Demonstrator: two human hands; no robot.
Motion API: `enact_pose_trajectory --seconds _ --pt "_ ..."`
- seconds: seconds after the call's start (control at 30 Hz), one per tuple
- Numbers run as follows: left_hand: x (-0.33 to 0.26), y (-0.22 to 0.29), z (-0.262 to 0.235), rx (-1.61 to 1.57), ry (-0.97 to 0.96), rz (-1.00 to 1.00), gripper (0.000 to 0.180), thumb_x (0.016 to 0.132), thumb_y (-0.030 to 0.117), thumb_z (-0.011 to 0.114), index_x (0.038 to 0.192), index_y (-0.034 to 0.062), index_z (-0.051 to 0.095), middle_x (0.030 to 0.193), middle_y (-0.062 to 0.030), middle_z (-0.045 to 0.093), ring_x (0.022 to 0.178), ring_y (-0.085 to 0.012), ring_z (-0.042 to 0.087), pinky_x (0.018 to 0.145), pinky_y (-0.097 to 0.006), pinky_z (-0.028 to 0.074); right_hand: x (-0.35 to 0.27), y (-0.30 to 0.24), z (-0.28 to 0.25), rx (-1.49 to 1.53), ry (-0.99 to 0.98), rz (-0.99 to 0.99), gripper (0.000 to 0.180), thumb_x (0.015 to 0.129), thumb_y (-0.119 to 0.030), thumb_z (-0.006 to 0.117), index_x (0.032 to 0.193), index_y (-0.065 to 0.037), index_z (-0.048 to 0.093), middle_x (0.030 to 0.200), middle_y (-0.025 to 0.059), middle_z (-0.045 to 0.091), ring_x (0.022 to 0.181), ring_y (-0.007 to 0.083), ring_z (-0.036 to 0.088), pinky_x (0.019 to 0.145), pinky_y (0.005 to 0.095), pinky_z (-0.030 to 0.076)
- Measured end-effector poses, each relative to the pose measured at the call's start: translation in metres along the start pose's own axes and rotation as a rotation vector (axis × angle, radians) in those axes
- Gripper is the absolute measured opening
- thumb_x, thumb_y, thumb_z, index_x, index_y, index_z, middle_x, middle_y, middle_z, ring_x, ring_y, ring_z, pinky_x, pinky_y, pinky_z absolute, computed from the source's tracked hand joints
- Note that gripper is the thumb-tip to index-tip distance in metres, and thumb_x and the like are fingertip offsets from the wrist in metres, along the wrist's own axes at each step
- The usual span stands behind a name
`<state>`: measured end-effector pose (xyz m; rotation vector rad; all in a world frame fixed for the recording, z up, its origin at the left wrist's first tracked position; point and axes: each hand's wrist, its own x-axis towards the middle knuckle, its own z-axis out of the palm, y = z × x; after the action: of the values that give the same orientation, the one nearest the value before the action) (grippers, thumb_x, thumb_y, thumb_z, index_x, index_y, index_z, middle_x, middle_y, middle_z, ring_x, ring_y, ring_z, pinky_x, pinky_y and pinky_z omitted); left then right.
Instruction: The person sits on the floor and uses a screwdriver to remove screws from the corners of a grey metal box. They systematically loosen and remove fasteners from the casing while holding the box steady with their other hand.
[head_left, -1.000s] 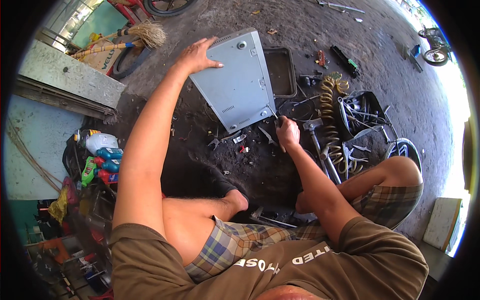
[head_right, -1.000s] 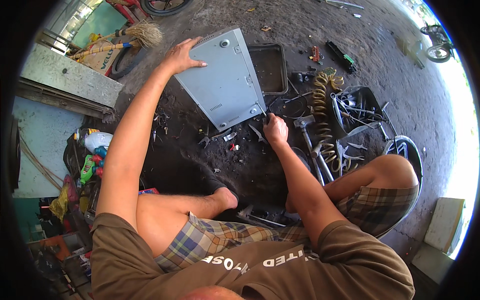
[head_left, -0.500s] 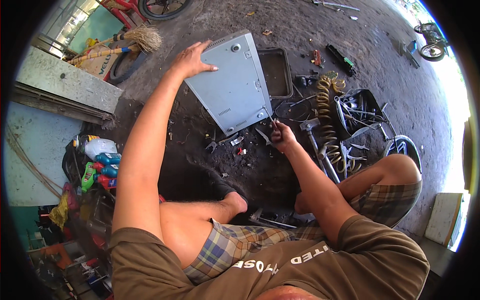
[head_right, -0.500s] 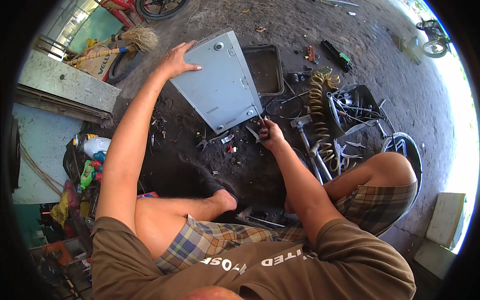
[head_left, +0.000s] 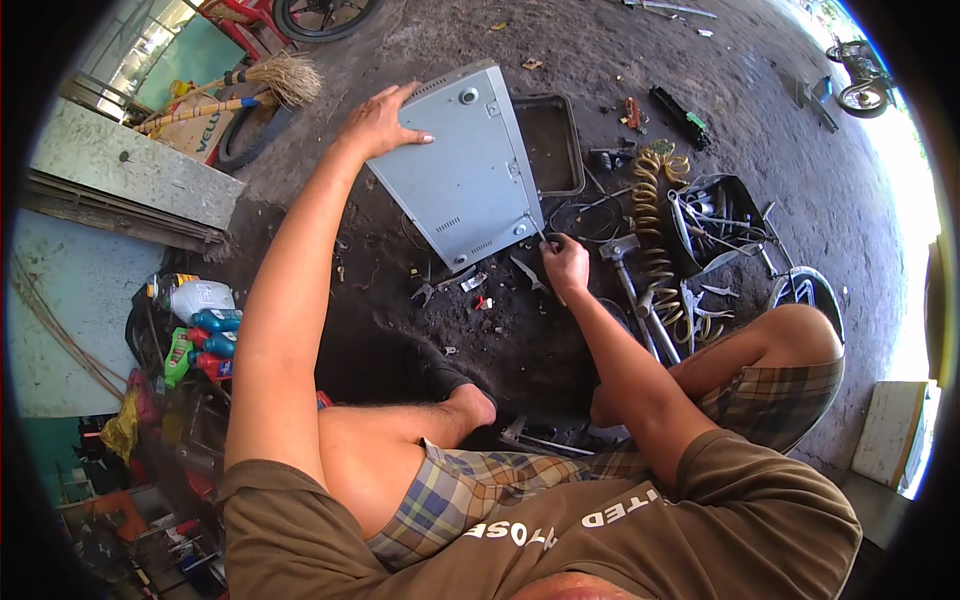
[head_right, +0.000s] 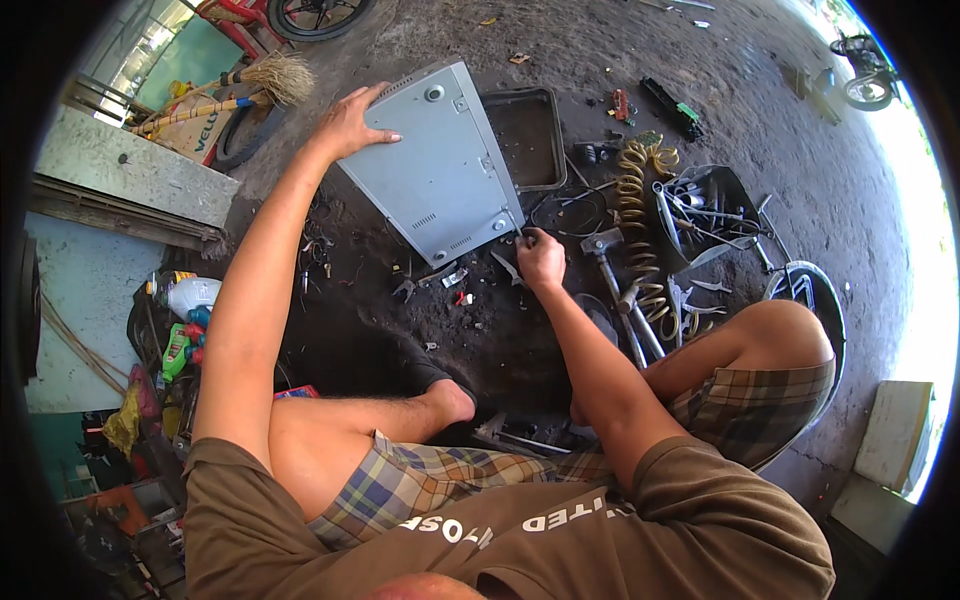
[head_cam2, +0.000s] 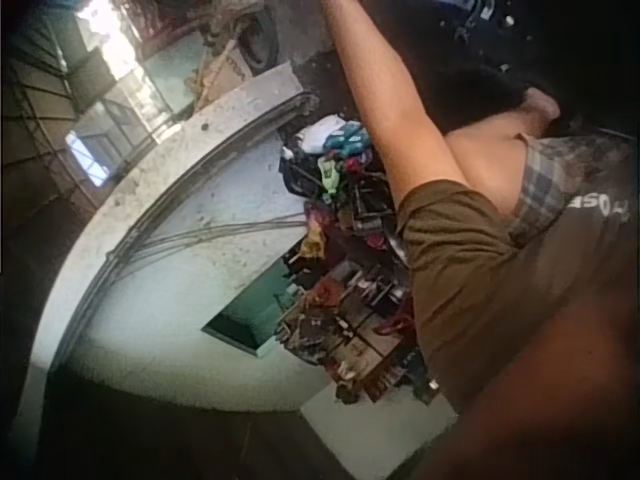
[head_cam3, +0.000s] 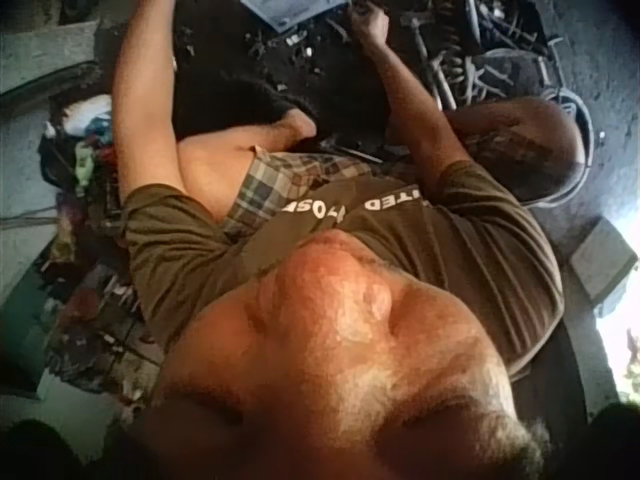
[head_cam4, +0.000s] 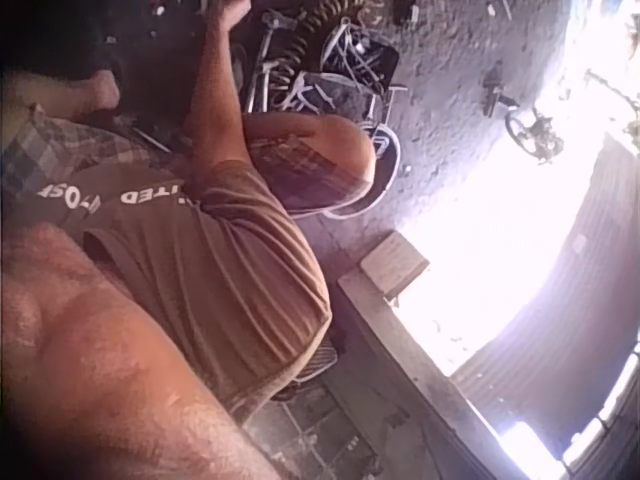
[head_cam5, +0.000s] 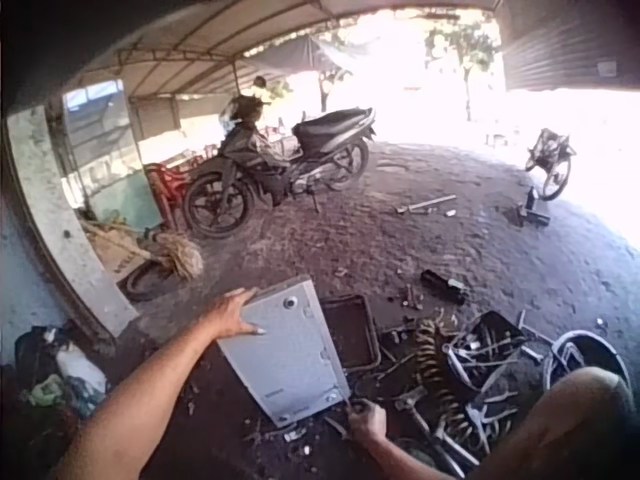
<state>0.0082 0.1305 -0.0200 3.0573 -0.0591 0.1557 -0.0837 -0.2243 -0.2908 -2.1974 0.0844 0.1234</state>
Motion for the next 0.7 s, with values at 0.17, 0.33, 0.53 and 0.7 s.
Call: enact_pose_trajectory --seconds 0.17,0.33,0.53,0.7 --pt "0.002 -0.003 0.0 0.012 -0.065 -0.026 0.118 0.071 0.065 0.092 0.168 0.0196 0.042 0.169 -0.021 0.045 0.153 -0.0382 0.048 0.125 -0.051 0.042 0.006 0.002 0.001 0.581 -0.258 0.588 0.033 0.096 -0.036 0.078 0.109 -0.005 0.077 0.095 0.0215 0.079 0.092 0.0355 0.079 0.081 0.046 0.061" --pt "0.001 -0.001 -0.002 0.019 -0.058 -0.015 0.117 0.072 0.066 0.091 0.167 0.0192 0.042 0.169 -0.0209 0.045 0.153 -0.038 0.048 0.125 -0.05 0.042 0.01 0.014 0.0 -0.06 0.122 -0.03 0.034 0.097 -0.041 0.077 0.102 -0.008 0.079 0.089 0.0182 0.079 0.086 0.0355 0.078 0.077 0.0477 0.059" --pt "0.001 0.0 -0.003 0.018 -0.056 -0.022 0.117 0.071 0.066 0.091 0.167 0.0189 0.043 0.168 -0.0207 0.046 0.153 -0.0381 0.048 0.125 -0.05 0.042 0.035 0.032 -0.004 0.816 -0.455 0.838 0.037 0.093 -0.043 0.084 0.098 -0.008 0.073 0.089 0.0079 0.071 0.072 0.023 0.064 0.064 0.0429 0.049" --pt "0.002 0.0 -0.003 0.013 -0.059 -0.016 0.117 0.071 0.065 0.091 0.167 0.0182 0.043 0.167 -0.0212 0.047 0.153 -0.0388 0.048 0.125 -0.05 0.042 0.043 0.02 -0.005 -0.199 -0.13 0.134 0.045 0.089 -0.037 0.089 0.096 0.003 0.071 0.086 0.0107 0.072 0.076 0.0243 0.07 0.063 0.0465 0.055"
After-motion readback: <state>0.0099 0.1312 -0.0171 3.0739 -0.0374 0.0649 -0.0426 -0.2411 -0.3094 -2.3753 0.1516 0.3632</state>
